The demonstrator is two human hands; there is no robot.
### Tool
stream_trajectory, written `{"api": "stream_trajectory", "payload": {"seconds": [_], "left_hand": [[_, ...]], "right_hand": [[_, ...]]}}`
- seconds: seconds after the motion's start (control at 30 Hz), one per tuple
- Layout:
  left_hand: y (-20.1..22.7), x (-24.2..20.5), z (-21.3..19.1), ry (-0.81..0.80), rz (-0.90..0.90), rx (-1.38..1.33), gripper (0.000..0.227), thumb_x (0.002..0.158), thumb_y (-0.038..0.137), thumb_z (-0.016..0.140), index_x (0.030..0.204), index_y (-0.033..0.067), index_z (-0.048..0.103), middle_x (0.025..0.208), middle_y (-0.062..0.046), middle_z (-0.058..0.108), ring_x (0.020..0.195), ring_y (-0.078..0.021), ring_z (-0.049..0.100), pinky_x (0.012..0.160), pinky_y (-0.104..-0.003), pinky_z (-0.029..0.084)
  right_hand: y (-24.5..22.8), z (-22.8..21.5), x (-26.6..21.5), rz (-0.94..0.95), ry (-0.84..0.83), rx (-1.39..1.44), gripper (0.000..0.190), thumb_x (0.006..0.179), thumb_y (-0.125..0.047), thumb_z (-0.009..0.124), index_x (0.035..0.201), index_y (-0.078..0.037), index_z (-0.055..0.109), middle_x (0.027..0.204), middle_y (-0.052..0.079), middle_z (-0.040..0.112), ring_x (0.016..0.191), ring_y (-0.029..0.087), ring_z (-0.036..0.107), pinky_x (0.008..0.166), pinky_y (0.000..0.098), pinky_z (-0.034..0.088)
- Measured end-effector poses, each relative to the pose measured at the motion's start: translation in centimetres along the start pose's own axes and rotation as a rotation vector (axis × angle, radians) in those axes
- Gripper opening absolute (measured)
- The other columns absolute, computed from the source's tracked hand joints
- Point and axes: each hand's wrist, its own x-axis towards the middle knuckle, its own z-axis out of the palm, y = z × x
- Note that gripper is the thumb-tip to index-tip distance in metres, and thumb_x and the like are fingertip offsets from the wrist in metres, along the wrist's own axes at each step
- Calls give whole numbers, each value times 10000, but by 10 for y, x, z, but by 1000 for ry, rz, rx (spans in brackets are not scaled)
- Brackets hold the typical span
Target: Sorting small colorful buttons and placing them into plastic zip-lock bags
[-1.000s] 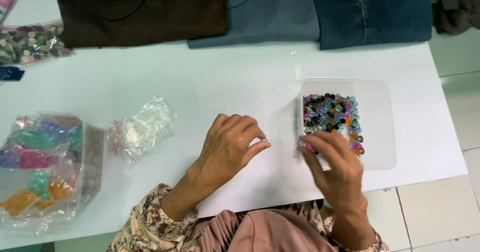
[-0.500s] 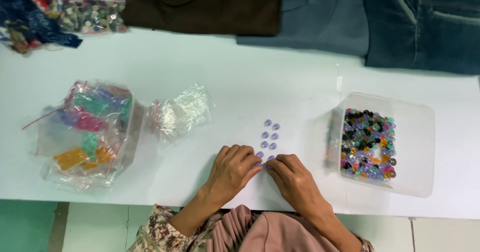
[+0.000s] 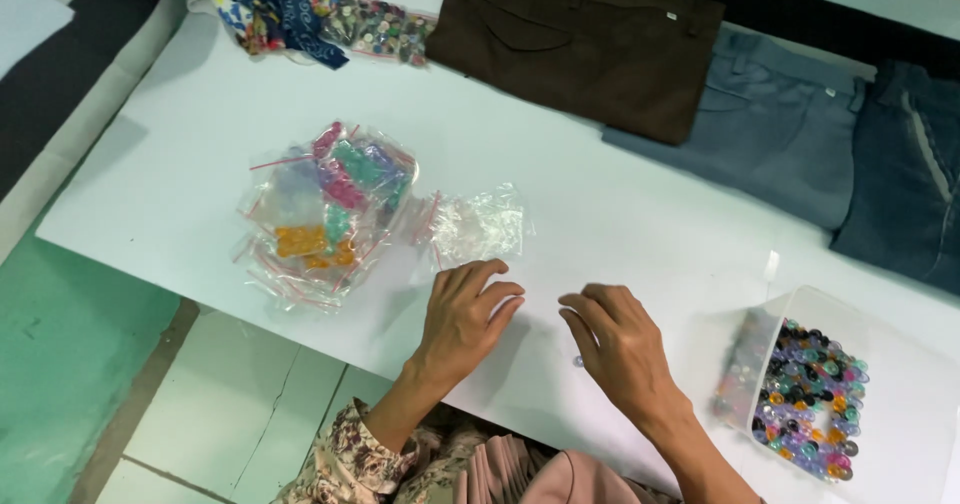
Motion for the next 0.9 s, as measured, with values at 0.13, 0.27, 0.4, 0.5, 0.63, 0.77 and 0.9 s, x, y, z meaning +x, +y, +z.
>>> {"api": "stream_trajectory", "payload": {"seconds": [0.13, 0.27, 0.4, 0.5, 0.63, 0.77, 0.9], "left_hand": [[-28, -17, -5, 79, -100, 72, 84, 967, 283, 683, 1004, 218, 722, 1161, -8, 645, 1100, -221, 632, 898, -384, 450], [-43, -29, -11, 117, -175, 113, 85, 955, 248, 688, 1024, 208, 718, 1193, -25, 645, 1155, -237, 625, 919, -398, 453], [-60, -40, -3, 44, -191, 168, 160, 956, 298, 668, 1078, 206, 715, 1281, -51, 640, 1254, -252, 579, 939, -430, 441], [-68, -45, 3, 18, -185, 209, 185, 938, 308, 677, 1084, 201, 716, 1298, -56, 646, 1276, -253, 566, 959, -438, 435], [-68, -44, 6, 4, -203, 205, 189, 946, 315, 658, 1085, 199, 714, 1284, -49, 652, 1273, -252, 565, 954, -439, 431], [-68, -38, 8, 17, -212, 211, 172, 961, 327, 646, 1082, 230, 720, 1259, -23, 646, 1246, -231, 572, 931, -421, 434], [-67, -22, 0, 63, -201, 196, 163, 993, 270, 609, 1114, 244, 714, 1244, -14, 644, 1227, -215, 588, 908, -397, 442]], "right_hand": [[2, 42, 44, -41, 55, -112, 82, 935, -180, 730, 1002, -139, 752, 866, 47, 636, 846, 215, 661, 712, 320, 555], [-4, 73, 81, -15, -127, -142, 192, 946, -220, 706, 1099, -112, 747, 1004, 89, 684, 965, 255, 658, 781, 377, 541], [-6, 100, 100, -6, -366, -265, 327, 952, -305, 690, 1229, -134, 719, 1233, 87, 674, 1163, 241, 611, 906, 396, 519], [11, 116, 96, 2, -397, -268, 192, 952, -261, 679, 1109, -175, 749, 1112, 18, 707, 1123, 201, 629, 903, 378, 516], [21, 114, 91, 56, -350, -201, 125, 954, -253, 689, 1021, -188, 772, 1026, -5, 733, 1067, 176, 659, 878, 350, 530], [20, 82, 90, 203, -237, 14, 111, 953, -241, 700, 1024, -209, 779, 996, -8, 766, 1013, 191, 715, 890, 362, 552], [8, 28, 83, 366, -68, 266, 106, 944, -171, 727, 1033, -168, 784, 1010, 37, 782, 969, 231, 748, 885, 371, 569]]}}
